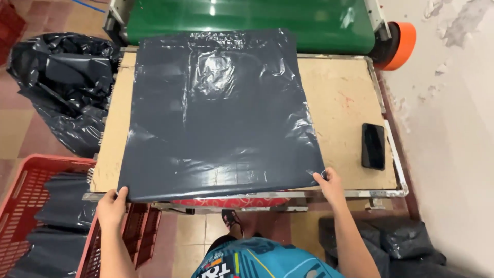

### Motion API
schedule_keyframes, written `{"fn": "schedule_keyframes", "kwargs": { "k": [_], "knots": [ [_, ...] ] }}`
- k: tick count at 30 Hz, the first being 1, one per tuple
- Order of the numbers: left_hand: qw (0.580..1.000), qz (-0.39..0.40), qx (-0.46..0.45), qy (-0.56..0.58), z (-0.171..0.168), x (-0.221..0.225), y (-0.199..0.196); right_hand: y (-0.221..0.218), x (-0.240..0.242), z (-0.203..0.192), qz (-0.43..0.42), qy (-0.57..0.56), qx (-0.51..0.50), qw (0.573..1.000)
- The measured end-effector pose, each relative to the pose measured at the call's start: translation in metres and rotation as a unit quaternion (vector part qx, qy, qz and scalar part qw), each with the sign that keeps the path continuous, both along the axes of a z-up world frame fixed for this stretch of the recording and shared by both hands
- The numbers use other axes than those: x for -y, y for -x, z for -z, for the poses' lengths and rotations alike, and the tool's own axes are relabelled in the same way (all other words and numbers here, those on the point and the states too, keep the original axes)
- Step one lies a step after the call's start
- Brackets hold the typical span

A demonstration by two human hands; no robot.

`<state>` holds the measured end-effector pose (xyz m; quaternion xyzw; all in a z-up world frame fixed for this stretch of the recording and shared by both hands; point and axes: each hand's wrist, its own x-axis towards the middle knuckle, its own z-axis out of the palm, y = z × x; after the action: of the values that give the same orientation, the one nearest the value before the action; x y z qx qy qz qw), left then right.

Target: Catching plastic bags from a production machine, folding them, and stacking them in a crate.

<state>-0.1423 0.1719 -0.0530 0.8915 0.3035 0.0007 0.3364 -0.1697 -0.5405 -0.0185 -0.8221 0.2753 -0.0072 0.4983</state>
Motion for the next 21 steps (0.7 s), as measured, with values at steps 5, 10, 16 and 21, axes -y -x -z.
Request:
{"fn": "schedule_keyframes", "kwargs": {
  "k": [5, 10, 16, 21],
  "knots": [
    [0.998, -0.026, 0.034, -0.04, 0.007, 0.019, 0.032, 0.027, -0.012, 0.0, -0.012, 0.079, -0.044, 0.996],
    [0.989, -0.005, 0.067, -0.135, 0.0, 0.036, 0.041, 0.046, -0.027, 0.006, 0.008, 0.218, -0.061, 0.974],
    [0.939, 0.111, 0.152, -0.289, -0.097, 0.176, -0.067, -0.02, -0.134, -0.031, -0.095, 0.353, 0.162, 0.916],
    [0.816, 0.458, 0.18, -0.302, -0.081, 0.289, -0.195, -0.127, -0.251, -0.024, -0.43, 0.317, 0.242, 0.81]
  ]
}}
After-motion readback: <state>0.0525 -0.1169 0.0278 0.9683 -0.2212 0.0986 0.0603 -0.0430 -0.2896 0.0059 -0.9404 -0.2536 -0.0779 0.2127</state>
